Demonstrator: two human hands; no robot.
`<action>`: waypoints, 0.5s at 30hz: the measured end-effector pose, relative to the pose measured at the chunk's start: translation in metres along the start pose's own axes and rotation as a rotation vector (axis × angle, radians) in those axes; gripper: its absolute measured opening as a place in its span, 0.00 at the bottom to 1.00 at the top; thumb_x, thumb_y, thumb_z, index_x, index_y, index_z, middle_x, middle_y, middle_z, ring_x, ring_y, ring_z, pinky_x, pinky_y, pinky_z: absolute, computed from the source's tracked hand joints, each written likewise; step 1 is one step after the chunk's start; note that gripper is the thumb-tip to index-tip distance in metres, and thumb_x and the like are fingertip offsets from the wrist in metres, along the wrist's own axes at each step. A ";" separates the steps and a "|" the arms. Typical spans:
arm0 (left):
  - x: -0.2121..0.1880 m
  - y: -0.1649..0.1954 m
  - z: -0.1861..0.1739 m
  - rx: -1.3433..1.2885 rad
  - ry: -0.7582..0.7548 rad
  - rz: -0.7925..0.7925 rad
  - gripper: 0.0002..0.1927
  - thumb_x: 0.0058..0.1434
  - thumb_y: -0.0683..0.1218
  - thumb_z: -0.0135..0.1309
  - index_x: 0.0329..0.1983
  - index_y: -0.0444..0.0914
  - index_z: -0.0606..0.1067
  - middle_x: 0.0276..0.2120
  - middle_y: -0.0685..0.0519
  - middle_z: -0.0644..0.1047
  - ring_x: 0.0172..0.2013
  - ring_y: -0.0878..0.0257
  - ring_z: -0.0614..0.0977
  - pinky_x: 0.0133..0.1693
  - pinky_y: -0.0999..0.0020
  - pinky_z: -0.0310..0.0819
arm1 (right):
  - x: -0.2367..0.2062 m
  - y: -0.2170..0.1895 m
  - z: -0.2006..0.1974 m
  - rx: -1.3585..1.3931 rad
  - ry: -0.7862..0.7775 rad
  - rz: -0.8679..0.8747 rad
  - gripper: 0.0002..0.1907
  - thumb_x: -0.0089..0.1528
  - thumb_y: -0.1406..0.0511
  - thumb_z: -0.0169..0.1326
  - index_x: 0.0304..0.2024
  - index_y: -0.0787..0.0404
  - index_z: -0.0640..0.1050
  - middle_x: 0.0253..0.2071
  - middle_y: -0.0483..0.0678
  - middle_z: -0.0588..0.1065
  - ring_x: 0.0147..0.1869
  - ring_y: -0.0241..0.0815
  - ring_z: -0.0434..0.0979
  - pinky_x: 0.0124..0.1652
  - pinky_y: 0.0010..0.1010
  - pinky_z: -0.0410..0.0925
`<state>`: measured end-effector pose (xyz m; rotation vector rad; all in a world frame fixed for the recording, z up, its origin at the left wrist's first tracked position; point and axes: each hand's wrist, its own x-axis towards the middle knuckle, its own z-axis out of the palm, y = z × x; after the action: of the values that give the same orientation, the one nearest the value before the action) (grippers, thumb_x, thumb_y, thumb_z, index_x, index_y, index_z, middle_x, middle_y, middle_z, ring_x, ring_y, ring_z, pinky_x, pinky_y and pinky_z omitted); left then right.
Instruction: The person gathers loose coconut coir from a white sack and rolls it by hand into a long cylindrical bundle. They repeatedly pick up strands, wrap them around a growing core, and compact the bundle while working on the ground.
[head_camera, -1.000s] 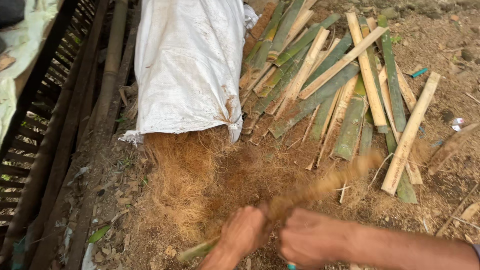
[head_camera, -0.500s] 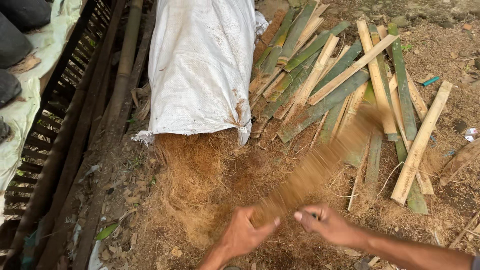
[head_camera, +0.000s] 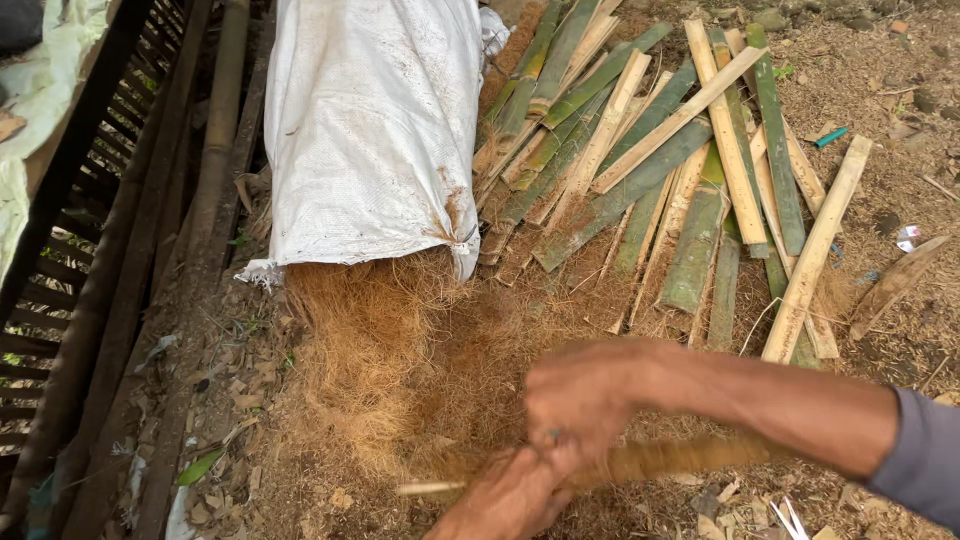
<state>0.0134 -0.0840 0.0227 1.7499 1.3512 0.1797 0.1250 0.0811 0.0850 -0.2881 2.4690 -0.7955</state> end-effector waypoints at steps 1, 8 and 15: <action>-0.002 0.001 0.001 0.071 -0.016 0.034 0.13 0.69 0.39 0.52 0.55 0.40 0.69 0.41 0.42 0.77 0.36 0.52 0.82 0.39 0.58 0.85 | 0.003 0.014 0.002 0.064 0.010 0.008 0.16 0.61 0.63 0.53 0.19 0.57 0.71 0.16 0.42 0.67 0.16 0.34 0.64 0.16 0.29 0.63; -0.022 -0.018 -0.008 0.151 0.056 0.210 0.15 0.64 0.40 0.55 0.53 0.43 0.70 0.38 0.44 0.81 0.36 0.50 0.83 0.52 0.45 0.78 | -0.033 0.086 0.086 0.544 0.266 0.119 0.27 0.72 0.54 0.50 0.19 0.54 0.64 0.17 0.38 0.57 0.19 0.32 0.54 0.20 0.27 0.57; -0.007 -0.056 -0.004 -0.612 0.331 0.154 0.45 0.73 0.58 0.50 0.81 0.41 0.38 0.68 0.38 0.58 0.56 0.52 0.76 0.53 0.33 0.71 | -0.021 0.066 0.163 0.563 0.940 0.504 0.24 0.66 0.54 0.52 0.17 0.57 0.74 0.12 0.40 0.65 0.14 0.34 0.59 0.16 0.30 0.56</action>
<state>-0.0316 -0.0873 -0.0118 1.3287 1.2105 0.9039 0.2286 0.0630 -0.0571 1.0942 2.7171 -1.5627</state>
